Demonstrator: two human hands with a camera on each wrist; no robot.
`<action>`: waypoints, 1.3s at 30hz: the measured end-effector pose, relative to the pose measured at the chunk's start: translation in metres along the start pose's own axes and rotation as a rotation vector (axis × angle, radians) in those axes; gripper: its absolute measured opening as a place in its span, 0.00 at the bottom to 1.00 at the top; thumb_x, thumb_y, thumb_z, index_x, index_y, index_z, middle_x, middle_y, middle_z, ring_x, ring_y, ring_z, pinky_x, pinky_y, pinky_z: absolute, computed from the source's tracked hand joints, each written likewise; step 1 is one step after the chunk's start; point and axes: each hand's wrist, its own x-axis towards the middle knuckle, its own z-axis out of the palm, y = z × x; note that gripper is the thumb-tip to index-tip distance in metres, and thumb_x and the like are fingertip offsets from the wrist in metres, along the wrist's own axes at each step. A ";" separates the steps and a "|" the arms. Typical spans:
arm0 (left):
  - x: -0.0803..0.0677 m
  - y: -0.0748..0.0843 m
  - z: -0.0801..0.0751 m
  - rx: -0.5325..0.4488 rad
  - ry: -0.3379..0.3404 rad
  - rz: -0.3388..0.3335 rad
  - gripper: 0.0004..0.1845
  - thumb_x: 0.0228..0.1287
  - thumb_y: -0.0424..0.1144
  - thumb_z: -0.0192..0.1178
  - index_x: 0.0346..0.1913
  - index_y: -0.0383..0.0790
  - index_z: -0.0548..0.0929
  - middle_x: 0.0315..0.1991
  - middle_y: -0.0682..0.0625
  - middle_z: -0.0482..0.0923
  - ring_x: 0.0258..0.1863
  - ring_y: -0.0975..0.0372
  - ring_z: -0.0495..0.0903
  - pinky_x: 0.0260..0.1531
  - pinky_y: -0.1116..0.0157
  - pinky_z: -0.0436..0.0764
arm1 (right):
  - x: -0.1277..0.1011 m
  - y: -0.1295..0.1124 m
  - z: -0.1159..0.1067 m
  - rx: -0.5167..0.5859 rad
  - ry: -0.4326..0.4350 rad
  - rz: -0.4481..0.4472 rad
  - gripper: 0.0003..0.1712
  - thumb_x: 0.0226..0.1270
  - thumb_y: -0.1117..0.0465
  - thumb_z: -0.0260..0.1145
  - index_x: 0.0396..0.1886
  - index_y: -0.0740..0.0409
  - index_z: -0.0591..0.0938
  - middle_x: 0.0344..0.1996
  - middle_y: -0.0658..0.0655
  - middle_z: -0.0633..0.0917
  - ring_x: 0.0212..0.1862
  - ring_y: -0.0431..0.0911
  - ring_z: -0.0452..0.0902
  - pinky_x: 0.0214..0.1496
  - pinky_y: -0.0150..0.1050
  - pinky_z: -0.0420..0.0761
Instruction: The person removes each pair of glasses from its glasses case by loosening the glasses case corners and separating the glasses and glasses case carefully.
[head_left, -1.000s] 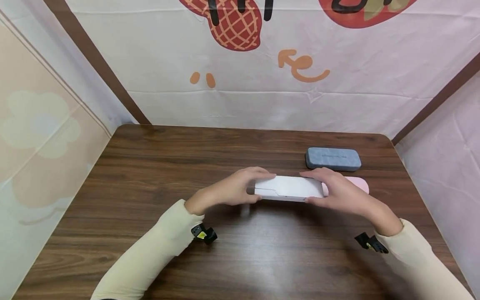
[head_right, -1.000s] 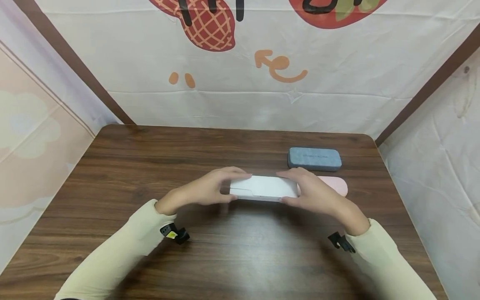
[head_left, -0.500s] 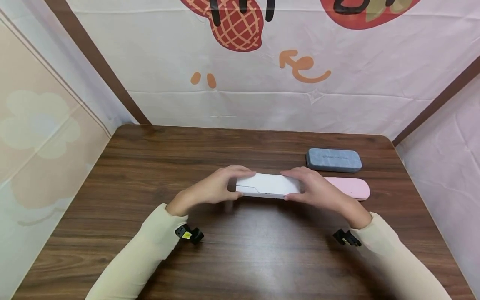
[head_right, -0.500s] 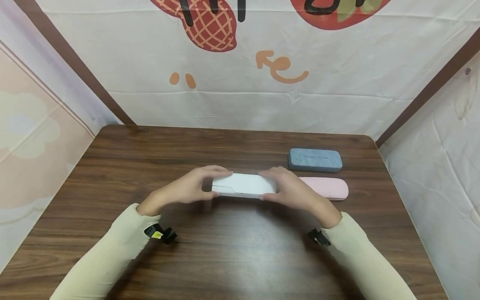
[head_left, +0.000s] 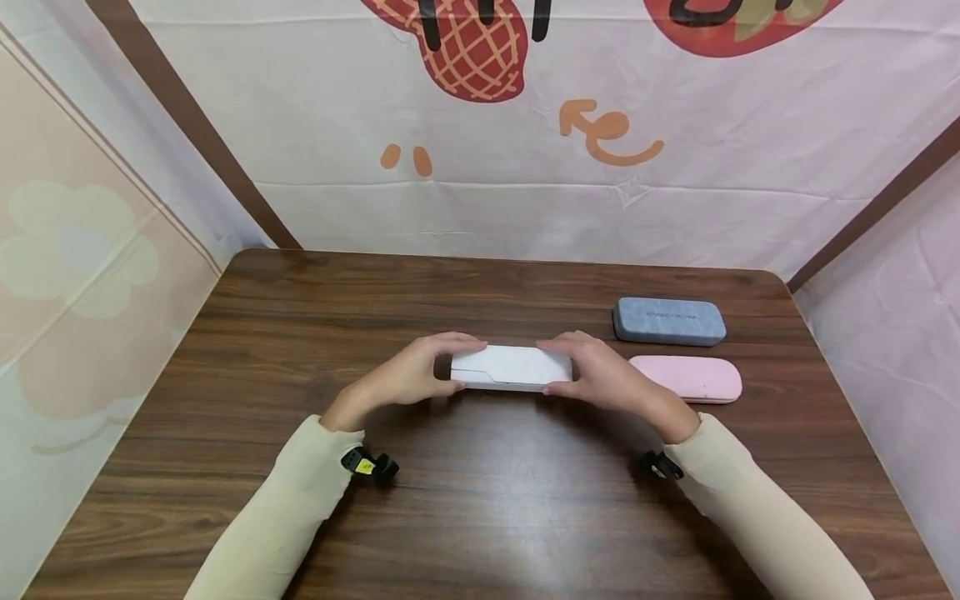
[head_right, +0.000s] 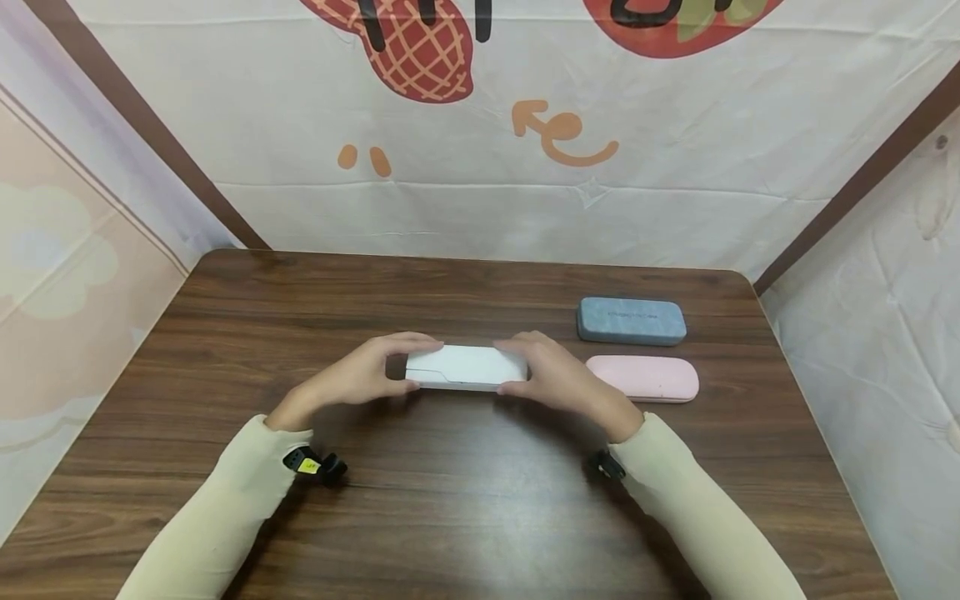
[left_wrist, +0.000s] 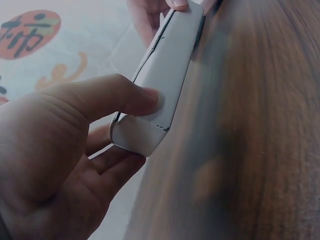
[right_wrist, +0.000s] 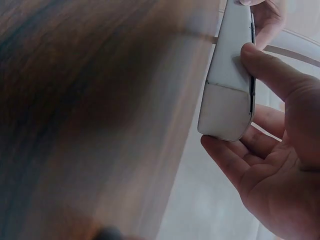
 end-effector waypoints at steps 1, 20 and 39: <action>0.000 -0.002 0.001 -0.002 0.002 -0.006 0.31 0.60 0.26 0.70 0.68 0.36 0.77 0.67 0.42 0.74 0.68 0.50 0.71 0.64 0.50 0.71 | 0.001 0.001 0.001 0.000 -0.007 0.004 0.37 0.62 0.55 0.78 0.67 0.64 0.77 0.57 0.62 0.83 0.60 0.55 0.77 0.60 0.53 0.77; 0.001 -0.020 0.014 -0.009 0.002 -0.048 0.34 0.59 0.27 0.72 0.70 0.36 0.76 0.67 0.40 0.74 0.69 0.48 0.70 0.68 0.49 0.67 | 0.005 0.013 0.017 0.018 -0.050 0.048 0.37 0.62 0.53 0.78 0.68 0.61 0.77 0.62 0.61 0.80 0.63 0.56 0.74 0.62 0.55 0.75; 0.006 -0.022 0.016 -0.018 0.002 -0.072 0.30 0.65 0.37 0.71 0.70 0.39 0.76 0.67 0.43 0.76 0.68 0.51 0.71 0.68 0.50 0.67 | 0.005 0.014 0.013 -0.046 -0.077 0.014 0.38 0.64 0.51 0.76 0.70 0.62 0.76 0.63 0.62 0.80 0.65 0.57 0.75 0.63 0.53 0.76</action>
